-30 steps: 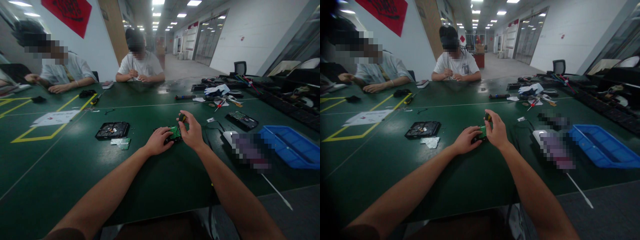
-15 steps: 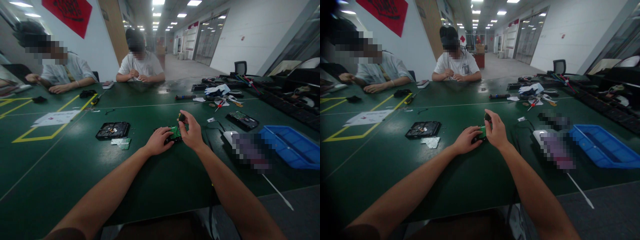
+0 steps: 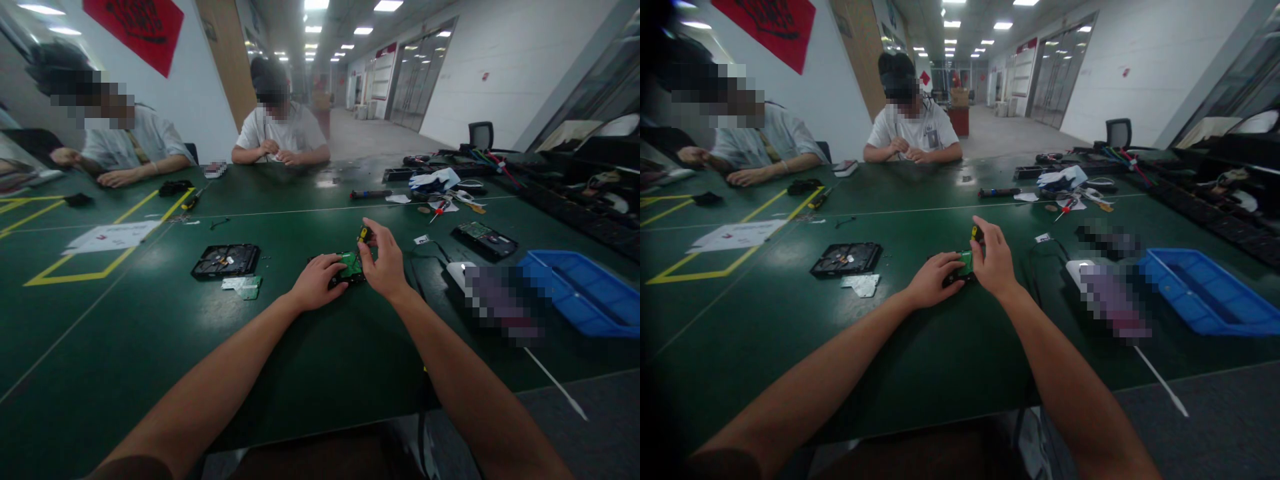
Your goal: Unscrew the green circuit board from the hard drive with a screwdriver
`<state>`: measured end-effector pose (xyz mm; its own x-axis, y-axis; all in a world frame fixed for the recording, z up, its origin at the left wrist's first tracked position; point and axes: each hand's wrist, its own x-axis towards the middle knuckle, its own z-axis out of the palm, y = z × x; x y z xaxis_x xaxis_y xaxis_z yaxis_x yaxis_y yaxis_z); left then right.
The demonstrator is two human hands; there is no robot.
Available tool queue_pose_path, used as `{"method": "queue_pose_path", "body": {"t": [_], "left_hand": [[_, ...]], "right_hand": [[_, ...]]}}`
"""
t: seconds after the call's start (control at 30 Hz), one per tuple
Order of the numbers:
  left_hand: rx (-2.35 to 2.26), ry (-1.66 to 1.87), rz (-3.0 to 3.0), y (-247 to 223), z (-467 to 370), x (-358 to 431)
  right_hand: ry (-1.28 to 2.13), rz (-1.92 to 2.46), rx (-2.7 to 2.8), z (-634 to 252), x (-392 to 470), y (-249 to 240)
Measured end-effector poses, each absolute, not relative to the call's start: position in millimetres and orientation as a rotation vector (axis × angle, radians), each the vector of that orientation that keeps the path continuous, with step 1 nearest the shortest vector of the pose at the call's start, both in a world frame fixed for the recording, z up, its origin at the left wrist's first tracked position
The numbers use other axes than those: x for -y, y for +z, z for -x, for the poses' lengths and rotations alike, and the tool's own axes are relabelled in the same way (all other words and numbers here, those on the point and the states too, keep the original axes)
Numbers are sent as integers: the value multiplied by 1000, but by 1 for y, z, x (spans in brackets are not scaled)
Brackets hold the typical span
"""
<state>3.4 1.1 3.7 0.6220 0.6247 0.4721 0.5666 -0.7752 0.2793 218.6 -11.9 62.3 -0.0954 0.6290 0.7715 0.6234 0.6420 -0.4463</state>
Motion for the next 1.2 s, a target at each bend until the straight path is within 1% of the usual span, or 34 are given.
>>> {"method": "queue_pose_path", "body": {"t": [0.5,0.8,1.07,1.2], "left_hand": [[-998,871,-2733,5,-4,-1],[-995,866,-2733,4,-3,-1],[-1007,869,-2722,4,-4,0],[-1016,858,-2726,4,-3,-1]], "right_hand": [[73,1008,1810,-220,8,57],[-27,1033,1772,-220,11,62],[29,1016,1765,-219,11,59],[-10,1001,1738,-218,13,64]]}}
